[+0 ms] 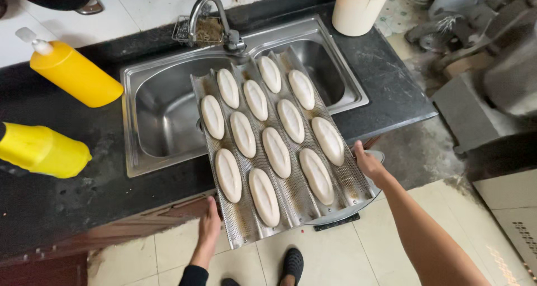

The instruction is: The person repeatedly removes trays of unbaked dough from a rolling rack, places them over a sink, sprays the dough with a yellow handheld sprayer, and returns the trays to the rack. The process is repeated for multiple trays.

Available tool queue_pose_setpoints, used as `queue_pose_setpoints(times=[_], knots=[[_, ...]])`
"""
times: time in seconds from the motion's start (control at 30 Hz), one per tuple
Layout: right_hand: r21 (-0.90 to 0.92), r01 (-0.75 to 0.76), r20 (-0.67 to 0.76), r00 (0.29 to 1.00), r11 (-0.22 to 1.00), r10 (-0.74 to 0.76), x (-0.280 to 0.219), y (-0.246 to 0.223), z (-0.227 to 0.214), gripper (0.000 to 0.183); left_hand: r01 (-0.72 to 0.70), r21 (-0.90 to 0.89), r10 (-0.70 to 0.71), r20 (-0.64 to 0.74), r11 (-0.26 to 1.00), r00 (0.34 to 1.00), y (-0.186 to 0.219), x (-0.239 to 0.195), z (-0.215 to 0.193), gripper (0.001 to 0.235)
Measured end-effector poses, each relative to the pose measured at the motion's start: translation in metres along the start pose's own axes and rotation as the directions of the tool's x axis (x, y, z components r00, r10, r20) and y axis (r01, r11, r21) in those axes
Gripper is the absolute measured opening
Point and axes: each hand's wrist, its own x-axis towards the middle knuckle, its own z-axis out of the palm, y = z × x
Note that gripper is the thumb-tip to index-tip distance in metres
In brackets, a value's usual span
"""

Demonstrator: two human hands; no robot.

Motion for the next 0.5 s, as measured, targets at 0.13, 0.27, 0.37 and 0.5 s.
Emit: queue_pose_setpoints(times=[0.13,0.27,0.37,0.5], knots=[[0.239,0.000,0.103,0.994,0.971,-0.025,-0.016,-0.011,0.010,0.105,0.102,-0.210,-0.107,-0.011,0.972,0.994,-0.008,-0.016,0.023,0.090],[0.457,-0.045,0.197,0.979,0.888,-0.052,-0.040,-0.028,0.012,0.107,0.035,-0.255,-0.047,-0.041,0.966,0.998,-0.008,-0.021,0.023,0.096],[0.611,-0.112,0.295,0.951,0.783,-0.094,-0.066,-0.034,0.014,0.110,-0.106,-0.243,0.096,-0.052,0.964,0.994,-0.008,-0.021,0.011,0.097],[0.677,-0.159,0.317,0.944,0.718,-0.091,-0.105,-0.042,0.016,0.114,-0.169,-0.143,0.162,-0.058,0.975,0.985,-0.014,-0.017,-0.013,0.096]])
